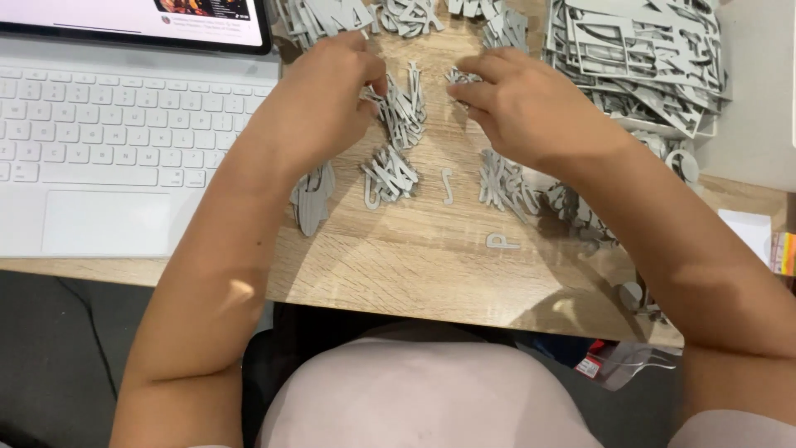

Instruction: Sorting and organizing small grey foam cutouts of letters and shapes on a wooden desk.

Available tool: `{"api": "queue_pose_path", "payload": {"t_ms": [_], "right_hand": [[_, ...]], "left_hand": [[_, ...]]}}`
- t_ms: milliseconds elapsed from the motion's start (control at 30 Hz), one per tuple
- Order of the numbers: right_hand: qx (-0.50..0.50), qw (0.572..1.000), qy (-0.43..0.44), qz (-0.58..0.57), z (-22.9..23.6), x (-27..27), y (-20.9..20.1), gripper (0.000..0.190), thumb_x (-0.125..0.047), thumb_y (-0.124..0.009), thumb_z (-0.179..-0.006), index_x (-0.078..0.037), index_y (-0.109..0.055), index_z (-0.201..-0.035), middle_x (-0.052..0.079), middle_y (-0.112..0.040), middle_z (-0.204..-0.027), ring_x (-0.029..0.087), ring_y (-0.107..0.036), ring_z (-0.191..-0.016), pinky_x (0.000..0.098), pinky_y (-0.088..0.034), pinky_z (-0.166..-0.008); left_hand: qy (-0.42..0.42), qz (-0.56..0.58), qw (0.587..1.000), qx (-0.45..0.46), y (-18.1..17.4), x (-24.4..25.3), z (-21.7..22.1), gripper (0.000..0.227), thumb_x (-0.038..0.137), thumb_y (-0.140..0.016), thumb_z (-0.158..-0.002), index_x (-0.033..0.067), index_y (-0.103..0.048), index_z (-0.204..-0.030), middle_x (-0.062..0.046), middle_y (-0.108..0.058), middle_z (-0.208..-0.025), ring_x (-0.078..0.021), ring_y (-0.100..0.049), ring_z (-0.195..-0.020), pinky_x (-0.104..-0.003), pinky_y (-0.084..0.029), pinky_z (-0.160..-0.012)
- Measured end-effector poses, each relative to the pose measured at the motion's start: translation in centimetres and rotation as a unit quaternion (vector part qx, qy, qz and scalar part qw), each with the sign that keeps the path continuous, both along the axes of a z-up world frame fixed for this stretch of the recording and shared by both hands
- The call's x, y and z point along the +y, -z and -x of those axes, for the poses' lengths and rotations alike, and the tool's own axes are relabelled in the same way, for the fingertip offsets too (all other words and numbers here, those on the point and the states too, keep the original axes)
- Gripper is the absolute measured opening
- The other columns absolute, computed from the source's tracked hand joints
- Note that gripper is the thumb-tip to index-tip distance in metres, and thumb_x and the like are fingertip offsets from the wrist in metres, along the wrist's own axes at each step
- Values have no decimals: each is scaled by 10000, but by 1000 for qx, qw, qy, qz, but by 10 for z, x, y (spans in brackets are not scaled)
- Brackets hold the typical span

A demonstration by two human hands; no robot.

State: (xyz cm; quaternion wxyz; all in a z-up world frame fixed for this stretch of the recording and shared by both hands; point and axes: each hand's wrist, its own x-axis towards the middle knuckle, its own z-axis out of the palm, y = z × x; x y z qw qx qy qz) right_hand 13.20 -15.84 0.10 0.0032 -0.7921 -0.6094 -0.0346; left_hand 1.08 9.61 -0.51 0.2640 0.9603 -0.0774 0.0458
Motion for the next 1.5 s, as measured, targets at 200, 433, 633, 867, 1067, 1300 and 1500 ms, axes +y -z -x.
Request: {"api": "queue_pose_path", "payload": {"t_ms": [200, 433, 633, 867, 1067, 1300, 1500], "right_hand": [[-4, 1000, -20, -13, -17, 3, 19, 346, -107, -641, -1023, 30, -720, -1330, 212, -696, -1344, 394, -648, -1183, 513, -569, -967], [16, 999, 30, 8, -1, -25, -7, 371, -205, -594, -1084, 3, -699, -1373, 215, -655, -1422, 416, -567, -1306, 539, -500, -1056], [59, 997, -27, -35, 68, -12, -58, 332, 175, -629, -893, -10, -809, -1102, 191, -795, -1148, 347, -750, -1054, 407, -655, -994], [107, 992, -35, 50, 88, -29, -16, 407, -294, -538, -1044, -151, -629, -1414, 116, -608, -1469, 371, -503, -1404, 533, -379, -1168], [132, 989, 27, 66, 61, -33, -32, 252, -208, -684, -954, -115, -756, -1176, 98, -705, -1332, 342, -581, -1339, 455, -435, -1183], [133, 991, -22, 9, 19, 23, -20, 610, 147, -541, -880, -31, -606, -1460, 240, -507, -1542, 398, -457, -1398, 563, -495, -963], [156, 984, -3, 83, 16, 50, -1, 915, 225, -536, -694, -58, -452, -1560, 233, -350, -1624, 401, -356, -1454, 499, -315, -1151]], "left_hand": [[56, 9, 998, 37, -11, -11, 1, 413, 0, -703, -857, 57, -707, -1266, -125, -567, -1195, -344, -480, -1202, -514, -416, -1026], [17, 24, 999, 33, -1, -23, -6, 353, 116, -787, -885, 37, -726, -1223, -109, -566, -1137, -308, -576, -1119, -466, -504, -988], [-11, 31, 999, -41, -17, -22, 1, 371, 83, -760, -904, 21, -695, -1264, -150, -622, -1225, -343, -602, -1118, -471, -499, -983], [74, -5, 997, -32, -53, -19, 28, 203, 199, -802, -905, 76, -788, -1065, -128, -735, -1139, -323, -657, -1085, -519, -484, -960], [162, -15, 983, 91, -12, -20, 32, 474, 338, -868, -777, 144, -763, -1196, -122, -639, -1342, -344, -532, -1243, -514, -415, -1003], [188, 16, 982, 26, -2, -11, 32, 464, 280, -845, -760, 144, -776, -1198, -95, -671, -1275, -351, -539, -1111, -489, -424, -948], [181, 27, 983, 22, 9, 1, 33, 395, 135, -775, -728, 135, -809, -1121, -80, -674, -1187, -343, -570, -1081, -489, -443, -934]]}}
